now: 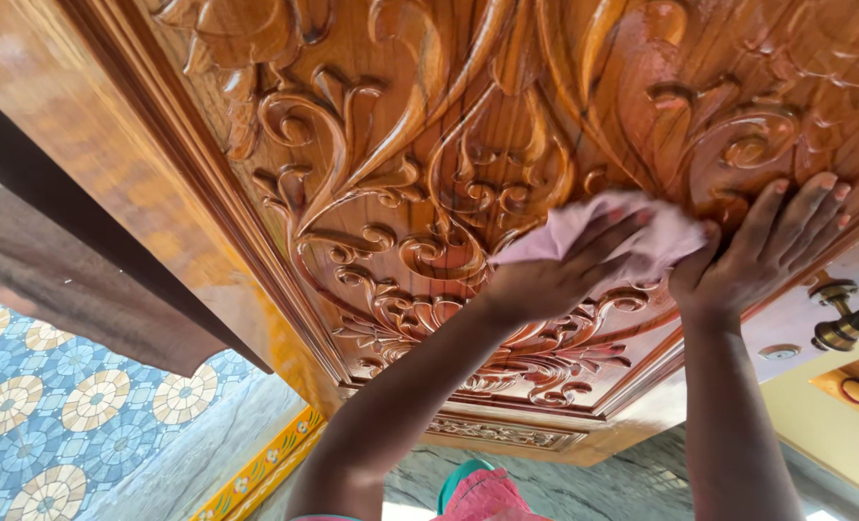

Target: The person wipes the surface of a carved wooden door with a pink cloth, moving methodically across the carved panels and around the door handle. The person uses both hands to reach different areas of the door, ensuring coverage of the intricate carvings.

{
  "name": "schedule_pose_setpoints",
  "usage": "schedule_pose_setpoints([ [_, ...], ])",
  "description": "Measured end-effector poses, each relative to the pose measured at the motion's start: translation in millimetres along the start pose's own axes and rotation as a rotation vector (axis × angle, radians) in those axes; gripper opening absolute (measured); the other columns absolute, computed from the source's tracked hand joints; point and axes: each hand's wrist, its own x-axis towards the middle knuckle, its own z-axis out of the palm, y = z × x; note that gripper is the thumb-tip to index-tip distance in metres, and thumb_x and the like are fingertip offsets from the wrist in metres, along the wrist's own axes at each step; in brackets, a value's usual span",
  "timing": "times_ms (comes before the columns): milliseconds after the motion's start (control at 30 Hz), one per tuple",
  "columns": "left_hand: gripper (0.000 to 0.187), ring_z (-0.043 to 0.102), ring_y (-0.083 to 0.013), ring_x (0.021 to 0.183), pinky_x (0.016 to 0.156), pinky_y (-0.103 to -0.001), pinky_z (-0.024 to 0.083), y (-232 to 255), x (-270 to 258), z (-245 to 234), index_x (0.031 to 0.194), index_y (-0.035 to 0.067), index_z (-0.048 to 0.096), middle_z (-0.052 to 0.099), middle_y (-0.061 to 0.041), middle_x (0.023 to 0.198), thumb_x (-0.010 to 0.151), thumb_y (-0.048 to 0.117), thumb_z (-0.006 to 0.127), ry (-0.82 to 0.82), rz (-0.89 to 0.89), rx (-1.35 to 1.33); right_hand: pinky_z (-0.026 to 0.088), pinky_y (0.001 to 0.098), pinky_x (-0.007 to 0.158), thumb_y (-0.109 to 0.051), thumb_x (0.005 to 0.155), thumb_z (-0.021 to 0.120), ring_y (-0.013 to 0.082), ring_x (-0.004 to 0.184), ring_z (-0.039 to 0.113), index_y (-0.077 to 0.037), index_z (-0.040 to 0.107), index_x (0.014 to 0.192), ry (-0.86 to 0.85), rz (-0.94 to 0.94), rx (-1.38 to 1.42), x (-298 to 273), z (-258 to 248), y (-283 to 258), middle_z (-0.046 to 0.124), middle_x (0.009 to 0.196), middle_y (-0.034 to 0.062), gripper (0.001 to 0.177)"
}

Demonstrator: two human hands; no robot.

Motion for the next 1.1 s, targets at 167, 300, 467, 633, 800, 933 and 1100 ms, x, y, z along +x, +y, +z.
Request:
schedule_pose_setpoints([
  [167,0.046,0.025,-0.0300,0.159,0.134,-0.050,0.014,-5,-27,-3,0.156,0.010,0.049,0.032,-0.015,0.169,0.111,0.020,0.050,-0.038,0.008,0.095,0.014,0.0667,0.132,-0.042,0.117,0.034,0.0526,0.160,0.020,-0.003,0.032,0.166,0.017,-0.024,0.015,4,-2,-5,0.022,0.171,0.0289,0.063],
  [300,0.040,0.020,-0.0245,0.163,0.137,-0.044,0.007,-29,-15,-8,0.159,0.022,0.051,0.028,-0.008,0.175,0.119,0.022,0.047,0.147,-0.103,0.191,0.014,0.0666,0.132,-0.043,0.117,0.034,0.0528,0.160,0.020,-0.002,0.033,0.166,0.030,-0.019,0.036,4,-2,-7,0.022,0.171,0.0294,0.063],
  [467,0.040,0.026,-0.0258,0.160,0.134,-0.048,0.009,-48,-2,-27,0.154,0.022,0.053,0.030,-0.006,0.171,0.115,0.028,0.046,0.128,-0.206,0.177,0.014,0.0668,0.132,-0.043,0.118,0.035,0.0524,0.160,0.020,-0.002,0.033,0.166,0.026,-0.040,0.026,2,-3,-4,0.022,0.171,0.0296,0.063],
  [633,0.041,0.026,-0.0248,0.161,0.134,-0.045,0.009,-42,-2,-31,0.158,0.025,0.051,0.030,-0.005,0.173,0.119,0.032,0.042,0.163,-0.190,0.283,0.013,0.0669,0.131,-0.043,0.117,0.034,0.0520,0.160,0.020,-0.002,0.033,0.166,0.032,-0.036,0.020,2,0,-2,0.023,0.170,0.0293,0.064],
  [800,0.043,0.028,-0.0255,0.160,0.132,-0.047,0.008,-35,-6,-36,0.157,0.025,0.052,0.032,-0.005,0.171,0.115,0.033,0.042,0.065,-0.140,0.305,0.014,0.0658,0.132,-0.043,0.117,0.035,0.0521,0.160,0.020,-0.002,0.033,0.165,0.034,-0.034,0.023,3,-2,-5,0.023,0.171,0.0291,0.063],
  [933,0.038,0.007,-0.0210,0.161,0.132,-0.042,-0.003,-53,-3,-52,0.157,0.040,0.040,0.015,-0.003,0.174,0.121,0.029,0.042,0.192,-0.079,0.304,0.014,0.0664,0.131,-0.042,0.117,0.035,0.0520,0.160,0.021,-0.001,0.034,0.165,0.035,-0.033,0.015,3,-3,-5,0.023,0.170,0.0292,0.063],
  [1100,0.040,0.007,-0.0217,0.163,0.135,-0.047,0.003,-92,18,-73,0.159,0.033,0.044,0.020,0.000,0.175,0.119,0.034,0.046,0.007,-0.245,0.247,0.014,0.0664,0.133,-0.041,0.118,0.036,0.0512,0.160,0.021,-0.002,0.034,0.165,0.040,-0.019,0.017,2,-1,-6,0.023,0.171,0.0285,0.062],
])
